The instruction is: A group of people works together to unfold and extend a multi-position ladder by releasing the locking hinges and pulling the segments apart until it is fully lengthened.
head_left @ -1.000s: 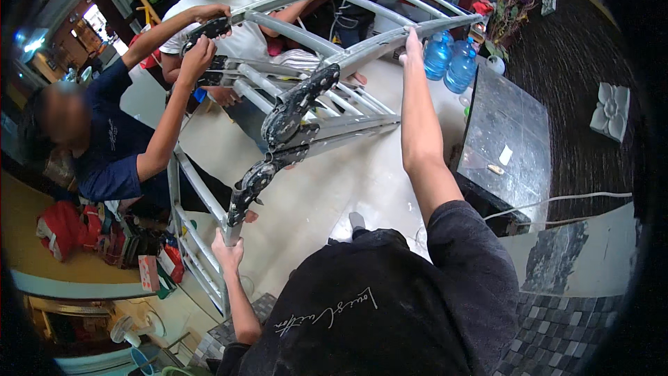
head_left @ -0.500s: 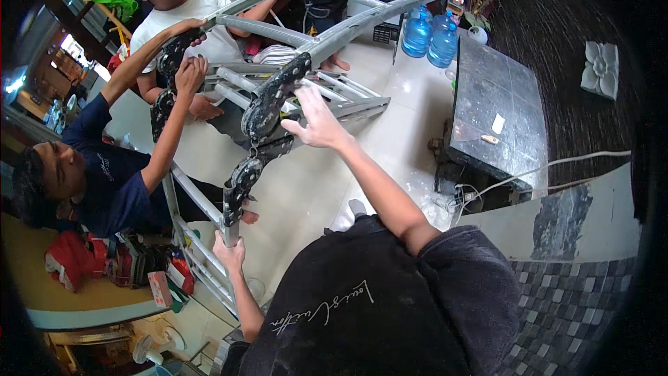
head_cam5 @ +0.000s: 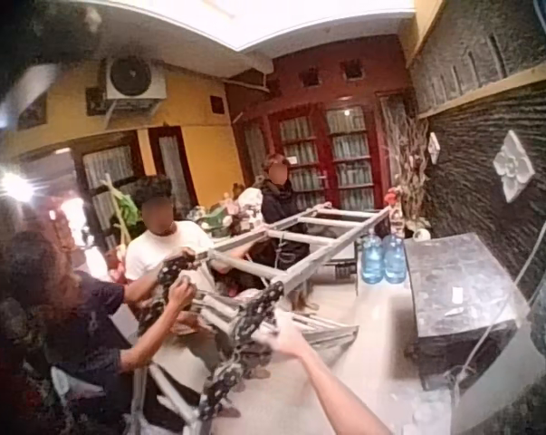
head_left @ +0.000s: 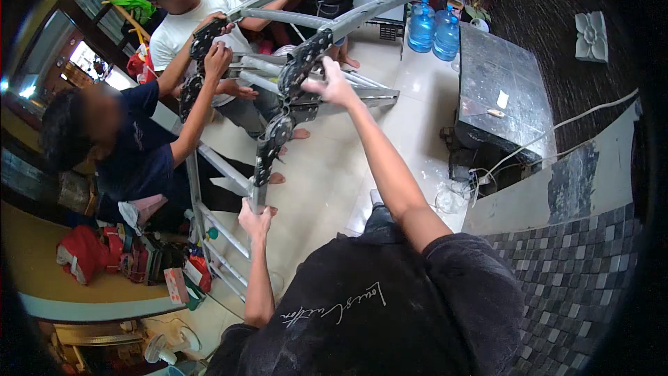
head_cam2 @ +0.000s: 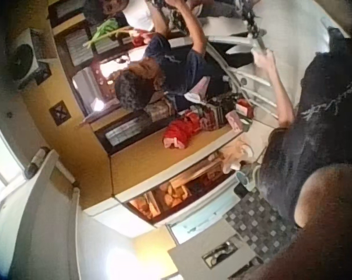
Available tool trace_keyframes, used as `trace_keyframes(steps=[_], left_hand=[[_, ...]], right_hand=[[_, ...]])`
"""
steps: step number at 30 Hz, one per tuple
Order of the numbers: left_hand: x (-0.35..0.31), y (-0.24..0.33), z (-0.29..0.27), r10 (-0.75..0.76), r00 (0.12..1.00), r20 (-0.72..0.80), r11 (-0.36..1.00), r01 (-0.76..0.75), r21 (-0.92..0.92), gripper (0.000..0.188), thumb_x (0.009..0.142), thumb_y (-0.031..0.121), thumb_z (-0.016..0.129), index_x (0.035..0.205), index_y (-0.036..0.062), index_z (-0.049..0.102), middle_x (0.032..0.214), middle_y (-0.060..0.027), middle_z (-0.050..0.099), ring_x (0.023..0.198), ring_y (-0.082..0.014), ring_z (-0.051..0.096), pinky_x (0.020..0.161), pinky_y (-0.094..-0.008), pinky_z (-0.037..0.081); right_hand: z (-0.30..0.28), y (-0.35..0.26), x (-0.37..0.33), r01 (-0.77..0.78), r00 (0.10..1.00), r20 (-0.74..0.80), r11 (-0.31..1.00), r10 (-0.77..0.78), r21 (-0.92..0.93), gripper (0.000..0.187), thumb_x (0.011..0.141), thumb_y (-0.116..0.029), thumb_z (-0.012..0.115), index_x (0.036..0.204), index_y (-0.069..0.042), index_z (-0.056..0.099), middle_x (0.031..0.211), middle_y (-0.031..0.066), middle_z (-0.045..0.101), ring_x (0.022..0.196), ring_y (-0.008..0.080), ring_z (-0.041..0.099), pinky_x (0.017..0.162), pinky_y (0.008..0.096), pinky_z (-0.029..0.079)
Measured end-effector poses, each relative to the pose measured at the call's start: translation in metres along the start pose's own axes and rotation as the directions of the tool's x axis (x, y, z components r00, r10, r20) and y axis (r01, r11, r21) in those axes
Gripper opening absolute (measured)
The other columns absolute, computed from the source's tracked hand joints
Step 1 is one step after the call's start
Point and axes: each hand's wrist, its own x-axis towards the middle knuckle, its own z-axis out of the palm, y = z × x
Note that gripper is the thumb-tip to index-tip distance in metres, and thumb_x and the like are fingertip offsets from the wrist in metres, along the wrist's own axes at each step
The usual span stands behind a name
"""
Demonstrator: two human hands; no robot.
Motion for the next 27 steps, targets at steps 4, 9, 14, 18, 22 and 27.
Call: trace_keyframes(steps=[4, 9, 14, 18, 22, 27], left_hand=[[0.004, -0.004, 0.001, -0.002, 1.0, 0.026, 1.0, 0.002, -0.011, 0.035, 0.061, 0.01, 0.069, 0.091, 0.0026, 0.052, 0.076, -0.022, 0.061, 0.076, -0.0435, 0.06, 0.068, -0.0465, 0.048], [0.004, -0.006, 0.002, 0.038, 0.999, -0.002, 0.999, -0.038, -0.032, 0.03, 0.061, 0.008, 0.065, 0.087, 0.0032, 0.05, 0.068, -0.0197, 0.06, 0.071, -0.0406, 0.062, 0.066, -0.0458, 0.049], [0.005, -0.011, 0.003, 0.054, 0.999, 0.005, 0.998, -0.054, -0.02, 0.033, 0.061, 0.011, 0.066, 0.089, 0.003, 0.05, 0.072, -0.0215, 0.06, 0.074, -0.0429, 0.06, 0.067, -0.0475, 0.049], [0.005, -0.017, 0.008, 0.016, 1.0, 0.023, 1.0, -0.017, 0.009, 0.034, 0.062, 0.012, 0.066, 0.091, 0.0032, 0.05, 0.075, -0.022, 0.061, 0.075, -0.0436, 0.06, 0.068, -0.0483, 0.048], [0.006, -0.018, 0.009, 0.039, 0.999, 0.016, 0.999, -0.04, 0.021, 0.035, 0.063, 0.012, 0.066, 0.092, 0.0032, 0.05, 0.075, -0.0222, 0.061, 0.076, -0.0435, 0.061, 0.069, -0.0482, 0.049], [0.005, -0.005, 0.002, 0.019, 0.999, 0.032, 1.0, -0.02, 0.005, 0.034, 0.063, 0.011, 0.066, 0.092, 0.0035, 0.05, 0.074, -0.0217, 0.061, 0.075, -0.0422, 0.062, 0.069, -0.0476, 0.05]], right_hand=[[0.012, 0.037, 0.029, 0.078, 0.996, -0.002, 0.882, -0.087, 0.465, 0.029, 0.086, -0.023, 0.056, 0.106, -0.002, 0.057, 0.094, 0.0177, 0.062, 0.083, 0.0338, 0.058, 0.079, 0.0427, 0.045], [0.03, 0.058, 0.026, 0.407, 0.864, -0.189, 0.868, -0.466, -0.284, 0.031, 0.08, 0.0, 0.049, 0.106, -0.013, 0.06, 0.079, 0.0141, 0.06, 0.075, 0.0358, 0.059, 0.065, 0.0451, 0.047], [0.029, 0.063, 0.053, -0.407, 0.883, 0.055, 0.703, 0.467, 0.583, 0.036, 0.093, -0.034, 0.041, 0.11, -0.007, 0.059, 0.088, 0.0183, 0.064, 0.079, 0.0318, 0.061, 0.074, 0.0387, 0.046], [0.011, 0.039, 0.049, -0.446, 0.876, 0.008, 0.805, 0.481, 0.391, 0.063, 0.083, -0.064, 0.043, 0.086, -0.004, 0.064, 0.074, 0.0045, 0.061, 0.064, 0.0112, 0.052, 0.06, 0.0254, 0.04], [-0.009, 0.0, 0.044, -0.648, 0.745, 0.151, 0.651, 0.65, 0.395, 0.074, 0.077, -0.073, 0.042, 0.084, -0.003, 0.062, 0.066, 0.0033, 0.055, 0.051, 0.0102, 0.043, 0.048, 0.0253, 0.033], [-0.03, -0.031, 0.037, -0.832, 0.526, 0.422, 0.345, 0.738, 0.435, 0.09, 0.07, -0.08, 0.044, 0.099, 0.004, 0.052, 0.055, -0.0036, 0.035, 0.041, 0.0069, 0.029, 0.038, 0.0218, 0.02]])
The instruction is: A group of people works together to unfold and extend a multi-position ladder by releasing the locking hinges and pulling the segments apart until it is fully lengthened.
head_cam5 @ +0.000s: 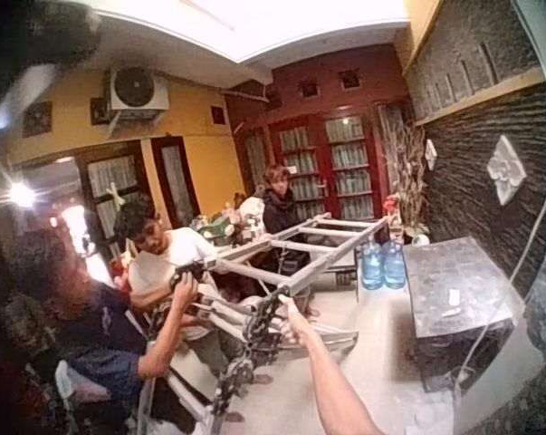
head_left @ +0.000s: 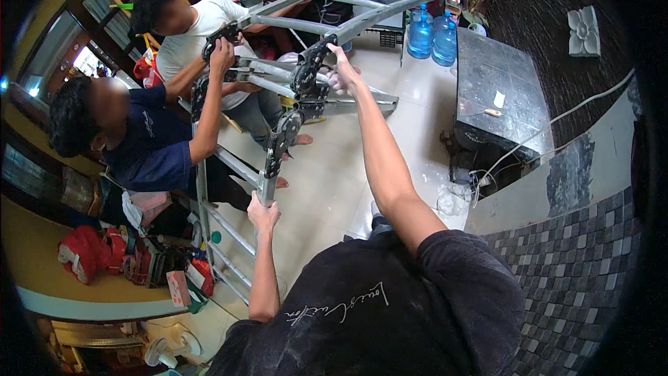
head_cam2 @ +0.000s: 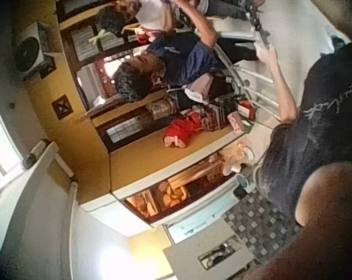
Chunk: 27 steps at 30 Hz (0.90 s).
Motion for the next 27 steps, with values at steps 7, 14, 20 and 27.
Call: trace_keyframes(steps=[7, 14, 20, 27], left_hand=[[-0.002, 0.005, -0.003, -0.002, 1.0, -0.008, 0.999, 0.002, 0.04, 0.033, 0.064, 0.008, 0.066, 0.092, 0.0038, 0.05, 0.075, -0.0206, 0.062, 0.075, -0.0411, 0.063, 0.069, -0.0465, 0.05], [-0.003, 0.003, 0.0, -0.049, 0.999, 0.017, 0.997, 0.048, 0.054, 0.035, 0.063, 0.01, 0.067, 0.093, 0.0038, 0.049, 0.076, -0.0205, 0.062, 0.075, -0.0423, 0.062, 0.07, -0.0473, 0.05], [-0.003, 0.0, 0.001, -0.028, 1.0, 0.003, 0.999, 0.028, 0.038, 0.035, 0.063, 0.01, 0.066, 0.093, 0.0035, 0.049, 0.074, -0.0214, 0.062, 0.075, -0.0431, 0.061, 0.07, -0.0477, 0.05], [-0.001, 0.005, -0.002, 0.006, 1.0, -0.001, 0.999, -0.006, 0.035, 0.034, 0.064, 0.011, 0.066, 0.092, 0.0035, 0.049, 0.073, -0.0218, 0.062, 0.075, -0.0427, 0.062, 0.069, -0.0472, 0.05]], right_hand=[[-0.001, -0.029, -0.009, -0.074, 0.994, 0.096, 0.952, 0.047, 0.298, 0.071, 0.064, -0.082, 0.05, 0.072, -0.012, 0.037, 0.054, -0.0062, 0.029, 0.037, 0.0049, 0.019, 0.034, 0.0203, 0.017], [0.022, -0.021, -0.004, 0.081, 0.982, -0.177, 0.995, -0.068, 0.066, 0.061, 0.067, -0.066, 0.068, 0.064, -0.008, 0.048, 0.057, 0.0015, 0.046, 0.039, 0.0077, 0.035, 0.036, 0.0245, 0.025], [0.03, -0.014, 0.014, 0.131, 0.917, -0.366, 0.987, -0.155, -0.091, 0.073, 0.062, -0.068, 0.069, 0.079, 0.003, 0.063, 0.071, 0.0087, 0.059, 0.052, 0.0146, 0.051, 0.043, 0.0307, 0.034], [0.04, -0.013, 0.008, 0.204, 0.913, -0.365, 0.979, -0.184, 0.015, 0.056, 0.067, -0.056, 0.07, 0.079, -0.002, 0.058, 0.066, 0.0007, 0.047, 0.051, 0.0111, 0.038, 0.045, 0.0308, 0.028]])
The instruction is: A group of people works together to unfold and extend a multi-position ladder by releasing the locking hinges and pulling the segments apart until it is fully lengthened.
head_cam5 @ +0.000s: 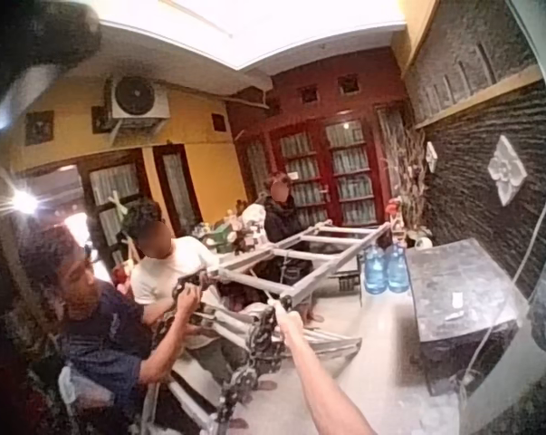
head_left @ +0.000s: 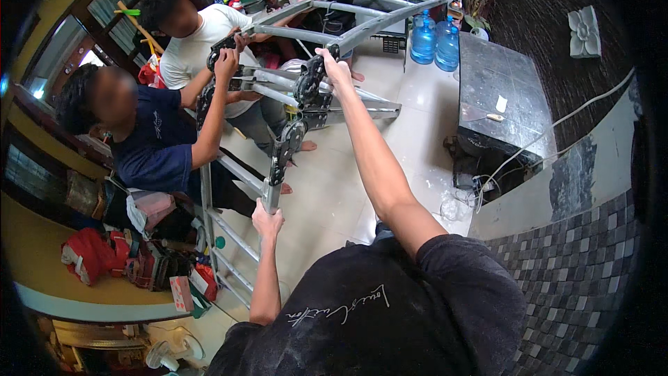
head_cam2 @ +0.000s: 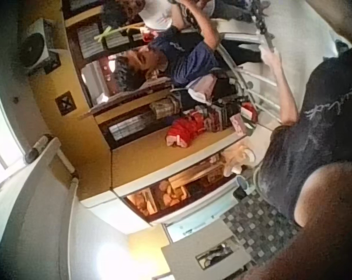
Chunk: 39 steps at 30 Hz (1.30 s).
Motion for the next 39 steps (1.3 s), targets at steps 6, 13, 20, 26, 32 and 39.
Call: trace_keyframes(steps=[6, 13, 20, 26, 32, 39], left_hand=[[-0.003, -0.001, 0.001, -0.018, 1.0, 0.008, 0.999, 0.018, -0.04, 0.031, 0.064, 0.012, 0.066, 0.089, 0.0033, 0.049, 0.074, -0.0221, 0.061, 0.075, -0.0431, 0.061, 0.068, -0.0473, 0.049], [-0.001, -0.013, 0.008, 0.004, 1.0, 0.028, 1.0, -0.003, -0.014, 0.042, 0.062, 0.013, 0.07, 0.098, 0.0017, 0.051, 0.082, -0.0238, 0.062, 0.082, -0.0447, 0.059, 0.071, -0.0483, 0.048], [-0.001, -0.011, 0.004, -0.028, 0.997, 0.067, 1.0, 0.028, -0.006, 0.037, 0.064, 0.015, 0.069, 0.092, 0.003, 0.049, 0.079, -0.0226, 0.062, 0.078, -0.0445, 0.06, 0.07, -0.0492, 0.048], [-0.001, -0.011, -0.003, 0.009, 0.99, 0.138, 0.998, -0.002, -0.057, 0.042, 0.066, 0.02, 0.07, 0.097, 0.0012, 0.049, 0.082, -0.0211, 0.061, 0.079, -0.0406, 0.061, 0.072, -0.0469, 0.048], [0.019, 0.024, -0.019, 0.145, 0.983, -0.108, 0.972, -0.162, -0.171, 0.048, 0.07, 0.016, 0.072, 0.107, -0.0011, 0.048, 0.101, -0.0184, 0.05, 0.093, -0.034, 0.051, 0.083, -0.0399, 0.043], [0.101, 0.146, -0.036, 0.482, 0.833, -0.272, 0.849, -0.52, -0.09, 0.038, 0.077, 0.015, 0.069, 0.106, -0.0024, 0.052, 0.098, -0.0158, 0.052, 0.094, -0.0311, 0.052, 0.086, -0.0397, 0.042]], right_hand=[[0.006, 0.009, 0.013, 0.018, 0.999, -0.047, 0.996, -0.014, 0.089, 0.046, 0.07, -0.05, 0.069, 0.074, -0.005, 0.057, 0.06, -0.0023, 0.045, 0.044, 0.0093, 0.038, 0.039, 0.028, 0.026], [0.017, 0.025, 0.043, 0.015, 0.982, -0.19, 0.999, -0.005, 0.051, 0.061, 0.067, -0.052, 0.067, 0.087, 0.005, 0.059, 0.084, 0.0136, 0.053, 0.074, 0.023, 0.05, 0.064, 0.033, 0.037], [0.013, 0.013, 0.032, -0.02, 0.994, -0.11, 0.999, 0.026, 0.049, 0.078, 0.064, -0.055, 0.066, 0.101, 0.014, 0.062, 0.106, 0.0243, 0.063, 0.097, 0.03, 0.062, 0.078, 0.038, 0.048], [0.013, 0.018, 0.04, 0.002, 0.992, -0.129, 1.0, 0.002, 0.026, 0.074, 0.066, -0.054, 0.066, 0.098, 0.013, 0.064, 0.096, 0.0207, 0.064, 0.085, 0.0278, 0.062, 0.073, 0.0377, 0.048], [0.001, 0.012, 0.029, -0.038, 0.998, 0.055, 0.991, 0.031, 0.128, 0.049, 0.067, -0.048, 0.07, 0.073, 0.0, 0.062, 0.069, 0.0073, 0.059, 0.056, 0.0155, 0.055, 0.048, 0.0319, 0.043], [-0.013, 0.005, 0.02, -0.048, 0.978, 0.205, 0.989, 0.019, 0.137, 0.045, 0.067, -0.051, 0.073, 0.062, -0.011, 0.053, 0.059, -0.0034, 0.044, 0.047, 0.0082, 0.036, 0.041, 0.0259, 0.025]])
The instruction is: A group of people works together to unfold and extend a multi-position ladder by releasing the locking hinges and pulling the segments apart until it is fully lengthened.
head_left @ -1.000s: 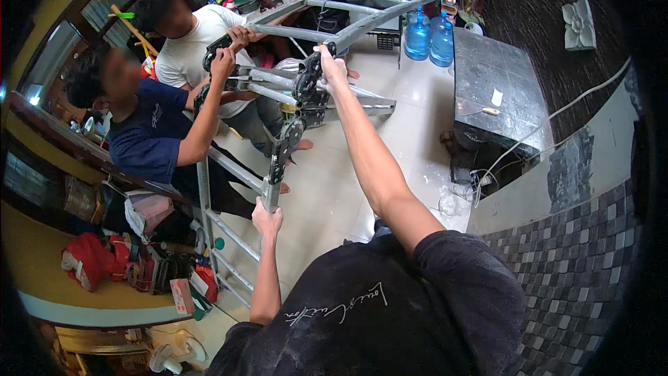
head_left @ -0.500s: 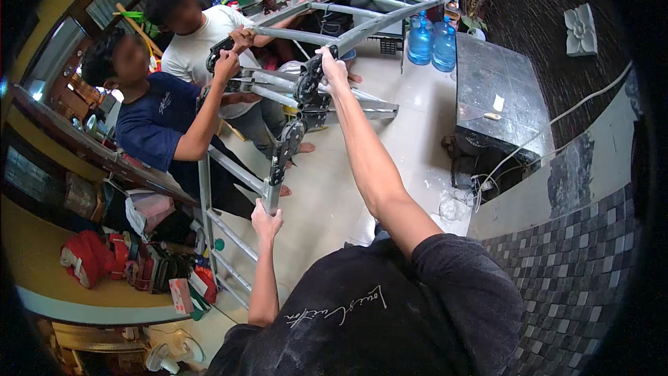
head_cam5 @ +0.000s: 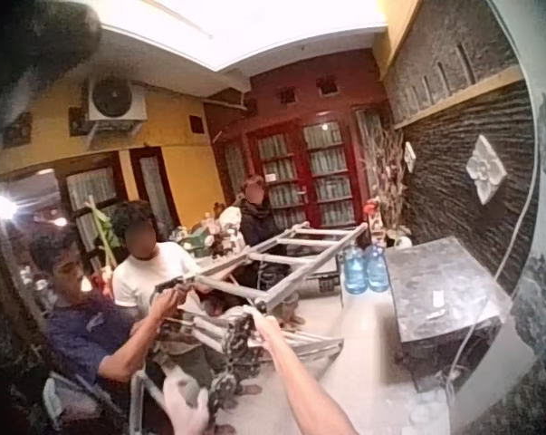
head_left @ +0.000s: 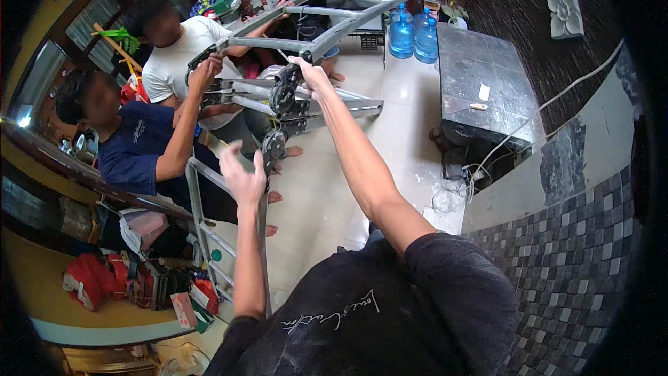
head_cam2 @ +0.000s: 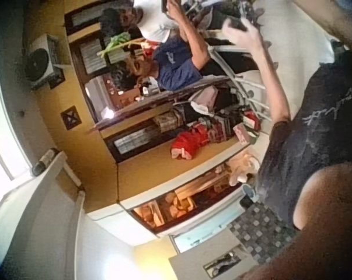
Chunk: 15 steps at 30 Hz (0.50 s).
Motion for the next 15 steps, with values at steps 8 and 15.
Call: trace_keyframes(steps=[8, 15], left_hand=[[0.099, 0.022, 0.079, 0.007, 0.943, 0.331, 0.994, 0.028, -0.102, 0.044, 0.084, 0.031, 0.066, 0.111, -0.0026, 0.055, 0.096, -0.0236, 0.063, 0.09, -0.0351, 0.063, 0.081, -0.0395, 0.048], [0.097, 0.018, 0.112, 0.006, 0.97, 0.241, 0.987, 0.033, -0.159, 0.029, 0.083, 0.021, 0.065, 0.093, -0.0048, 0.055, 0.082, -0.0261, 0.062, 0.079, -0.0409, 0.061, 0.071, -0.0438, 0.047]], right_hand=[[-0.011, -0.002, -0.014, -0.051, 0.991, 0.13, 0.993, 0.038, 0.104, 0.034, 0.074, -0.041, 0.075, 0.086, -0.014, 0.057, 0.066, -0.0059, 0.052, 0.047, 0.0036, 0.04, 0.04, 0.0223, 0.027], [-0.016, 0.045, -0.002, 0.281, 0.916, 0.184, 0.898, -0.356, 0.339, 0.033, 0.08, -0.027, 0.072, 0.097, -0.011, 0.049, 0.081, -0.0024, 0.057, 0.066, 0.0066, 0.051, 0.059, 0.0236, 0.039]])
